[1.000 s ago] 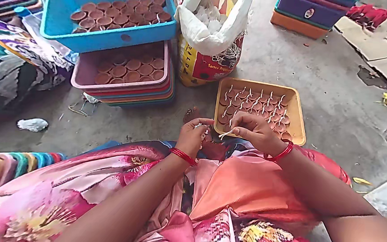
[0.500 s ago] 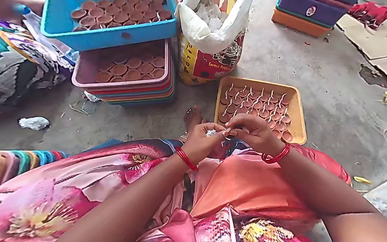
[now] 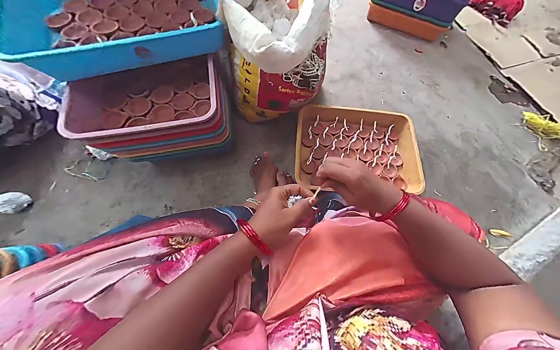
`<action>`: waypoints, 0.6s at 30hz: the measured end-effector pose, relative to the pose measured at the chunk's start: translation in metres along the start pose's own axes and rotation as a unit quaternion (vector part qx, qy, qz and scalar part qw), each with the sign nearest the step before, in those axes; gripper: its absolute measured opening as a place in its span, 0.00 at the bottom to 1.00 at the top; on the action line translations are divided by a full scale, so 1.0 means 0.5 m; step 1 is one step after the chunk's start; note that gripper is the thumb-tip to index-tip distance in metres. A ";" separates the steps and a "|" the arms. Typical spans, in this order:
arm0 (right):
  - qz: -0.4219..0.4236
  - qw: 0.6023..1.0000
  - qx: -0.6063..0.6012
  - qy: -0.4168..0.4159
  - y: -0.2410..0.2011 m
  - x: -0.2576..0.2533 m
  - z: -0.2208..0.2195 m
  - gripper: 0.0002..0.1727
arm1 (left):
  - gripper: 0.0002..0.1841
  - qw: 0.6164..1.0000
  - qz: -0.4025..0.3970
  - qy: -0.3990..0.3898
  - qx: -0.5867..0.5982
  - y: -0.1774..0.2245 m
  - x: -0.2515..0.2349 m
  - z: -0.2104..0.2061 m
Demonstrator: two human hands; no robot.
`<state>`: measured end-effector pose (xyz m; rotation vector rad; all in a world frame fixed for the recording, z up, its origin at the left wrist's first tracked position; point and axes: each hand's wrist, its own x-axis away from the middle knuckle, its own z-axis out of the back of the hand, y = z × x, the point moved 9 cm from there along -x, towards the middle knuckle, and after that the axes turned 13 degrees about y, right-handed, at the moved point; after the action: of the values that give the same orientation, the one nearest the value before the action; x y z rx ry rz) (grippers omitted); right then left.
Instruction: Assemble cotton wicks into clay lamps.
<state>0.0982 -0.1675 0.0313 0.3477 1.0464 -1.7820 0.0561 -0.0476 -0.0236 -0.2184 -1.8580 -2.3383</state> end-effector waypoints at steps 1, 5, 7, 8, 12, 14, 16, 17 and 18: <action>-0.021 1.000 0.014 -0.013 0.022 0.000 0.017 0.09 | 0.05 1.000 0.001 0.000 -0.010 -0.004 0.001 -0.001; -0.198 0.969 0.090 -0.116 0.204 0.054 0.112 0.07 | 0.05 0.999 -0.004 0.004 -0.033 -0.021 0.004 -0.003; -0.319 0.906 0.173 -0.220 0.318 0.133 0.144 0.10 | 0.05 0.999 -0.003 0.021 -0.024 -0.022 0.002 0.002; -0.367 0.866 0.213 -0.265 0.367 0.183 0.153 0.11 | 0.05 0.999 0.001 0.029 -0.016 -0.023 0.001 0.005; -0.466 0.734 0.307 -0.386 0.483 0.365 0.157 0.11 | 0.06 0.999 0.013 0.050 -0.006 -0.032 -0.003 0.016; -0.498 0.706 0.302 -0.403 0.501 0.408 0.150 0.11 | 0.06 0.999 0.011 0.050 -0.013 -0.035 -0.005 0.016; -0.504 0.705 0.304 -0.396 0.518 0.426 0.145 0.11 | 0.07 0.999 0.017 0.046 -0.014 -0.035 -0.005 0.013; -0.503 0.707 0.307 -0.391 0.525 0.428 0.143 0.12 | 0.07 0.999 0.020 0.044 -0.015 -0.034 -0.005 0.011; -0.500 0.713 0.308 -0.382 0.533 0.427 0.141 0.13 | 0.07 0.999 0.022 0.043 -0.014 -0.034 -0.006 0.010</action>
<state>0.2447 -0.3867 -0.1965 -0.7098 -0.1107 -2.8348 0.0556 -0.0390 -0.0390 -0.1586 -1.7639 -2.3072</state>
